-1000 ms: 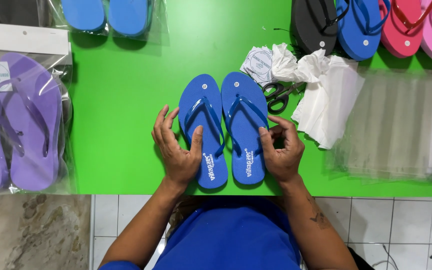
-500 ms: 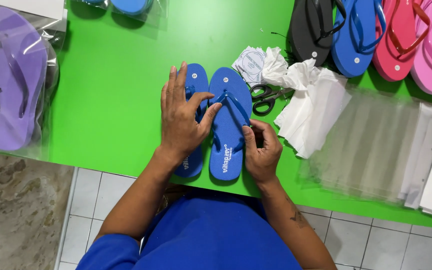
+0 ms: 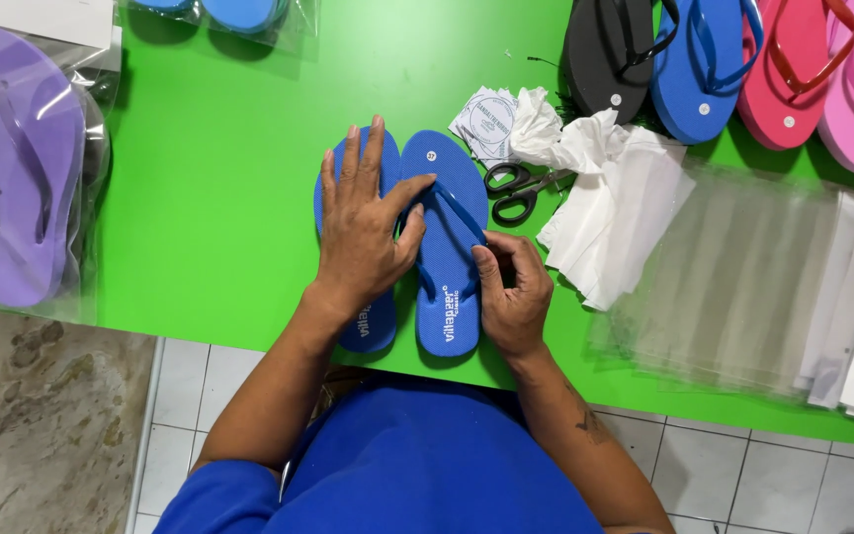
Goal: The person picks up a pair of blue flip-flops, aligns them together, and slides them into a clear plastic bag along with a product label and a white paper insert. The person then pulls a adhesive strip and seals the top of the plastic bag, placing the finished package to the side.
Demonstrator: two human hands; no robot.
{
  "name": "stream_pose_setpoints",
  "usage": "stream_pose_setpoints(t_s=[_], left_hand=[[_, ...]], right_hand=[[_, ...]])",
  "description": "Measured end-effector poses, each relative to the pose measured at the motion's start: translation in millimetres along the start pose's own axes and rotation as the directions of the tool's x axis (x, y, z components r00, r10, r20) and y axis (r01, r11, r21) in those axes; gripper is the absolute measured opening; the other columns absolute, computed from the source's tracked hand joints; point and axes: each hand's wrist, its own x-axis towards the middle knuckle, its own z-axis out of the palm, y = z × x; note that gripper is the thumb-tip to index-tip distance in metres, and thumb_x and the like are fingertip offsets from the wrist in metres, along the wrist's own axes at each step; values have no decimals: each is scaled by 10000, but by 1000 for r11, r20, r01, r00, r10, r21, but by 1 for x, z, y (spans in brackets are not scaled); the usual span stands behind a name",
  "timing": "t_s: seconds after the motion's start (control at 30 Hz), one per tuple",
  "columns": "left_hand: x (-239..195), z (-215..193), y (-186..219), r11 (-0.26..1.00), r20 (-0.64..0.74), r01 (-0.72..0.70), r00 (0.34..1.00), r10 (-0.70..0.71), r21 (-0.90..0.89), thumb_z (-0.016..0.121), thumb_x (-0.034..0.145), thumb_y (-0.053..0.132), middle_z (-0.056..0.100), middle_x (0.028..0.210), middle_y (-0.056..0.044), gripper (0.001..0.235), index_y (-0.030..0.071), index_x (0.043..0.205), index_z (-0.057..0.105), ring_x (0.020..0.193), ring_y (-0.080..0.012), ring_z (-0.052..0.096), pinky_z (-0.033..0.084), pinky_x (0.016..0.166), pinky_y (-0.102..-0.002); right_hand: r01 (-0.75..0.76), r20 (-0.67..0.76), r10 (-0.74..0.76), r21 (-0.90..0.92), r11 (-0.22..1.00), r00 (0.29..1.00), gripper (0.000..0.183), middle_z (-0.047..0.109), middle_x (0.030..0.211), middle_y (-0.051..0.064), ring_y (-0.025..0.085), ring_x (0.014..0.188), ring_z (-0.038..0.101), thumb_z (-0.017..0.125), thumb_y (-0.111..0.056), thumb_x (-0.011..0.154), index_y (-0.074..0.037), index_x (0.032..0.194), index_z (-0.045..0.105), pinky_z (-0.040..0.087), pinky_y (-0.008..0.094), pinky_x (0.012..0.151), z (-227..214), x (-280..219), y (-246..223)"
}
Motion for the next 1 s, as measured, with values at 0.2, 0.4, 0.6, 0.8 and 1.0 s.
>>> stream_pose_setpoints(t_s=[0.2, 0.4, 0.6, 0.8, 1.0], left_hand=[[-2, -1, -8, 998, 3, 2, 1000, -2, -65, 681, 950, 240, 398, 1594, -208, 326, 279, 1272, 710, 1504, -437, 327, 170, 1207, -650], [-25, -12, -28, 940, -199, 278, 928, -316, -199, 683, 1017, 277, 468, 1477, -166, 336, 168, 1320, 591, 1393, -389, 478, 336, 1171, -558], [-36, -18, -39, 945, -244, 224, 928, -282, -239, 725, 981, 169, 641, 1243, -127, 109, 130, 1050, 650, 1157, -356, 664, 491, 988, -502], [-33, -35, -27, 961, -418, 58, 892, -171, -271, 781, 935, 83, 667, 1257, -108, 138, 122, 1054, 722, 1133, -305, 692, 552, 992, -436], [-34, -44, -23, 970, -454, 26, 880, -137, -242, 783, 919, 44, 662, 1250, -114, 157, 112, 1049, 728, 1102, -331, 688, 541, 964, -456]], right_hand=[[15, 11, -15, -9, 1000, 1000, 188, 666, 787, 123, 257, 695, 660, 707, -193, 1020, -31, 1099, 758, 548, 365, 621, 1, 2, -2], [-4, 0, 4, 6, 1000, 1000, 180, 672, 791, 123, 239, 696, 653, 724, -176, 1009, -23, 1097, 756, 550, 365, 630, 2, 0, -3], [-5, -10, 5, 33, 999, 1000, 170, 676, 803, 136, 223, 708, 658, 720, -147, 1012, -5, 1103, 742, 558, 362, 645, 3, -3, -1], [-1, -28, 3, 89, 996, 1000, 177, 678, 841, 125, 168, 773, 646, 654, -130, 1062, 28, 1131, 692, 558, 329, 683, 1, -7, 5], [3, -81, 9, 150, 989, 997, 187, 676, 868, 124, 169, 797, 646, 617, -135, 1083, 37, 1150, 648, 553, 322, 723, 1, -8, 12]])
